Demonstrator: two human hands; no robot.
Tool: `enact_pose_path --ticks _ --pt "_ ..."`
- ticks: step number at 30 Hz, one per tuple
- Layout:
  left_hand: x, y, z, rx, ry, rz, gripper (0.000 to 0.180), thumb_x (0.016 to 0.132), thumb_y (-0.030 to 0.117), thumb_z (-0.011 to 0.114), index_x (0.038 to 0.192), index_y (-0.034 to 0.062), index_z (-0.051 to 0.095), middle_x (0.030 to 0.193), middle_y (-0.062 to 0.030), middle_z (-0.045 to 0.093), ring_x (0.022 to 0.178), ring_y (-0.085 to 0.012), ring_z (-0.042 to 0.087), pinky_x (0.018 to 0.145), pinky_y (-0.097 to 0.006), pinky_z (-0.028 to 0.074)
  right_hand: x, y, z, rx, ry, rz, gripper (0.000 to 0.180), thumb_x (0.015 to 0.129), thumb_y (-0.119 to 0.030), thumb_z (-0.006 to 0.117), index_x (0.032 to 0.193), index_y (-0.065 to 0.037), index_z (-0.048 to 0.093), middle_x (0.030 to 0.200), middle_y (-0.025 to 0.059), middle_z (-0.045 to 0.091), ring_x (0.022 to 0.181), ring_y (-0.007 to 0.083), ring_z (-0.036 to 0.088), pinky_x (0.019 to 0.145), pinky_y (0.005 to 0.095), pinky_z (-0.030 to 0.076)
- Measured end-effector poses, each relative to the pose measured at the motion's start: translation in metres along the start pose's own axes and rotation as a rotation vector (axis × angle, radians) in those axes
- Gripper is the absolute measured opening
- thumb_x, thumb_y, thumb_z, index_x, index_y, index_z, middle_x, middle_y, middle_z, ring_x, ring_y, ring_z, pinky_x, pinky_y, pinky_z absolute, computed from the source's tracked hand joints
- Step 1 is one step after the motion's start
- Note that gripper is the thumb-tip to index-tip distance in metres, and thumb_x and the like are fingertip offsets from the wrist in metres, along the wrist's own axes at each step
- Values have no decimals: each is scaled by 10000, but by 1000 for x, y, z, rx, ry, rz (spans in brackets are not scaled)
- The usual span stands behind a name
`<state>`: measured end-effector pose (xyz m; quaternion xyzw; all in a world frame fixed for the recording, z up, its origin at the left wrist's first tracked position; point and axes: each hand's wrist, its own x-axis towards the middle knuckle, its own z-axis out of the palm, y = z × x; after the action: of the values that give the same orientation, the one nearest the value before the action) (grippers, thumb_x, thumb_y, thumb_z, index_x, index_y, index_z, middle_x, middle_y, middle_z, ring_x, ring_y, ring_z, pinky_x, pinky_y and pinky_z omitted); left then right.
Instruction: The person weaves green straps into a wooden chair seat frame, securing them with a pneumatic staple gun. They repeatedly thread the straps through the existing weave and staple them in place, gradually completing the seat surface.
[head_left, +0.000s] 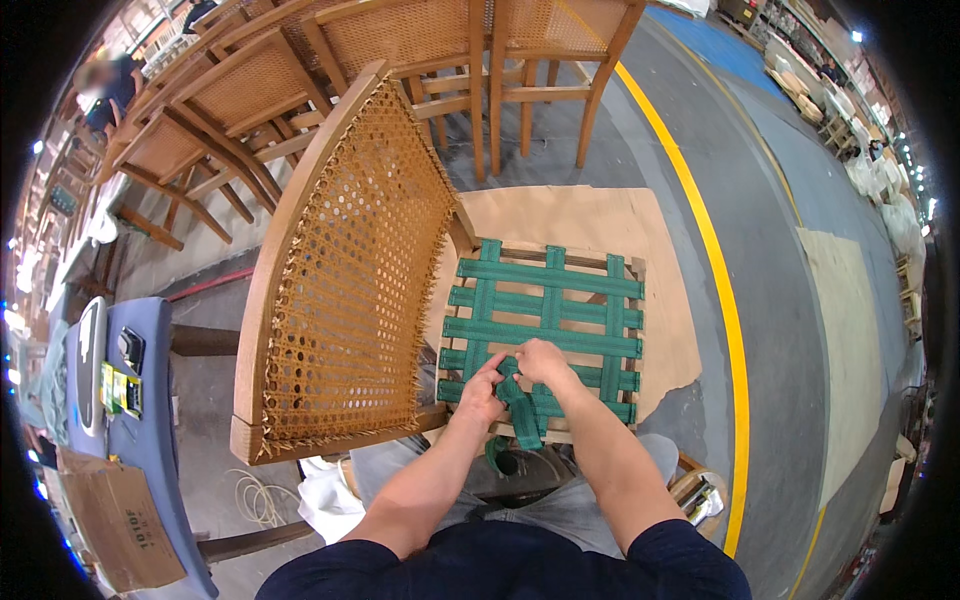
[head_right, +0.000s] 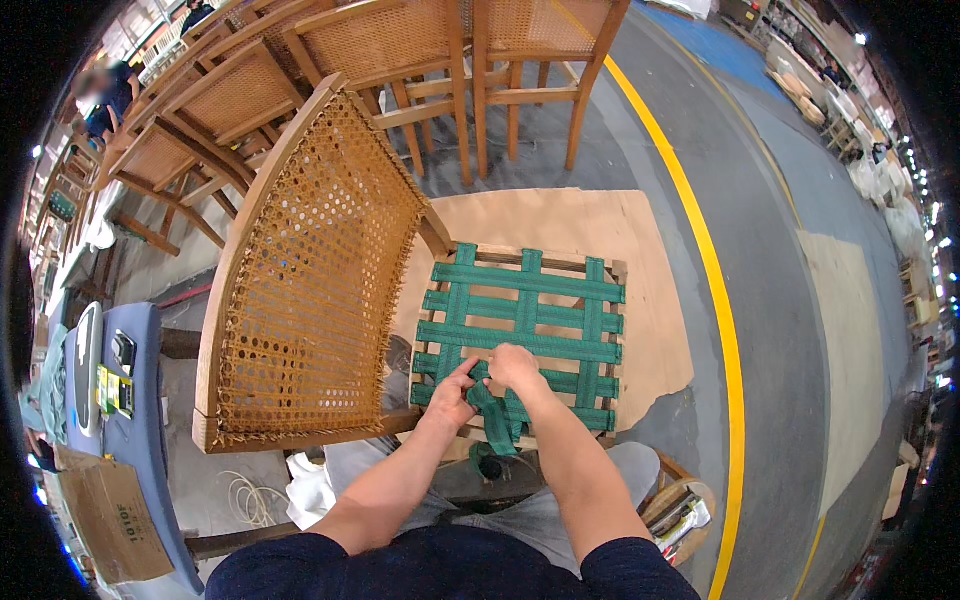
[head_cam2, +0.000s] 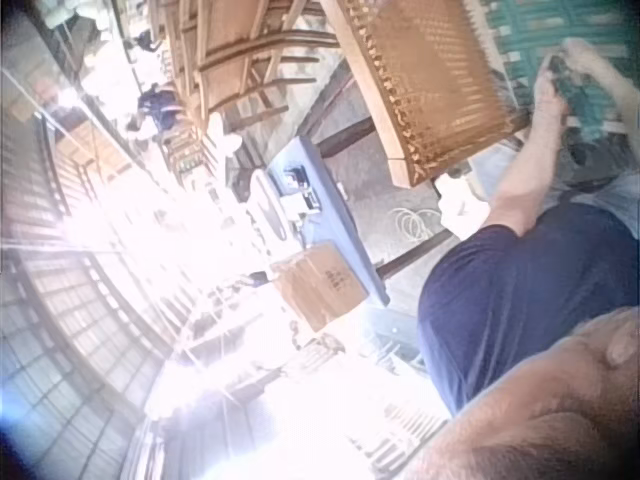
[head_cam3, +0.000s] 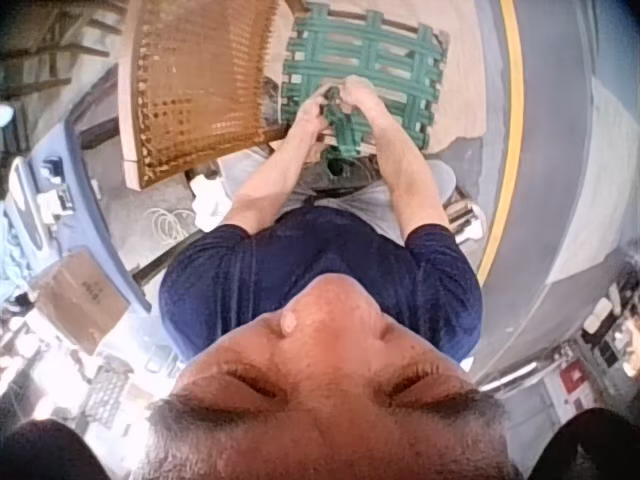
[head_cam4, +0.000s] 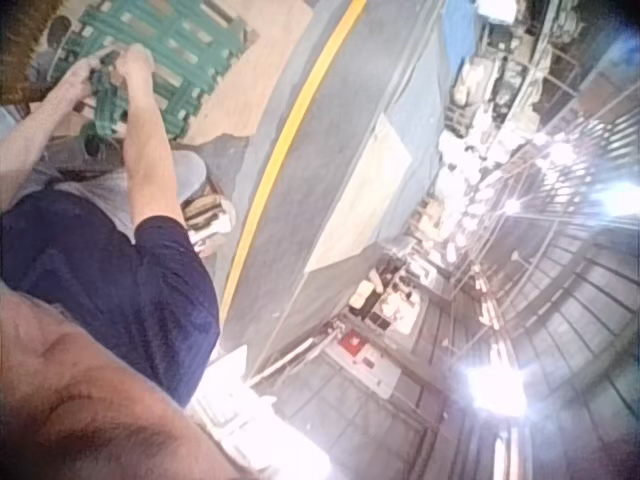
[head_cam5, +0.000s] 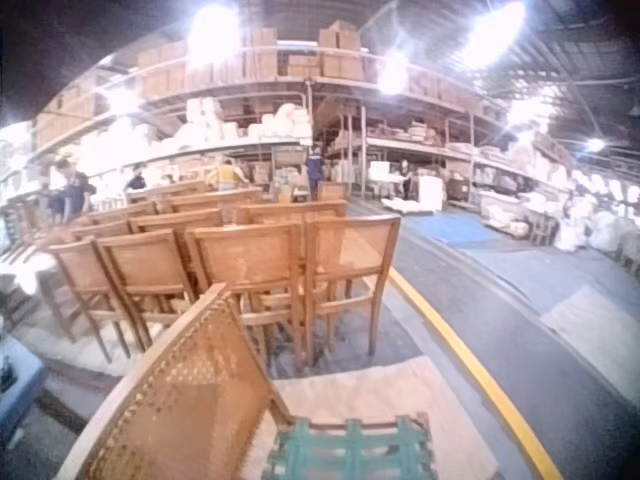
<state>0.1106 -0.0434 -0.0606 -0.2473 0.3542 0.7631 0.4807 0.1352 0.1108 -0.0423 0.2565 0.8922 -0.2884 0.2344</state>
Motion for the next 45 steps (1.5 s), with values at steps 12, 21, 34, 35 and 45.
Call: enact_pose_path --ticks 12,21,34,35,45 --pt "-73 -12 -3 673 119 60 313 945 -118 489 1199 38 581 1111 -98 624 878 -245 703 803 -338 571 -16 13 -5 427 60 -25 242 962 -236 667 1086 -35 720 868 102 737 635 169 704 557 343 562" --pt "-76 6 -3 661 -143 472 756 934 -148 472 1585 168 251 1590 -153 358 1509 -224 281 1136 -303 321 -79 9 47 1593 -382 111 232 958 -209 709 1075 -36 609 710 -6 567 591 121 580 471 266 421" --pt "-29 -6 -8 722 176 65 389 879 -75 576 1262 -28 632 1122 -124 657 942 -233 665 769 -360 547 -36 4 52 545 393 -1 314 782 -167 820 1045 -31 716 852 112 709 796 240 702 727 371 550" --pt "-24 -4 -8 711 200 21 368 878 -73 568 1238 -31 634 1102 -130 656 916 -252 672 750 -377 553 -36 4 49 556 428 -23 291 800 -169 798 1041 -29 717 879 120 714 825 266 701 756 386 551" --pt "36 -2 -23 69 144 -149 168 864 -77 519 1020 -38 570 952 -141 606 809 -304 643 716 -465 565 -17 3 -8 160 271 -86 232 934 -172 582 1003 -39 759 882 207 731 860 358 712 835 442 561"
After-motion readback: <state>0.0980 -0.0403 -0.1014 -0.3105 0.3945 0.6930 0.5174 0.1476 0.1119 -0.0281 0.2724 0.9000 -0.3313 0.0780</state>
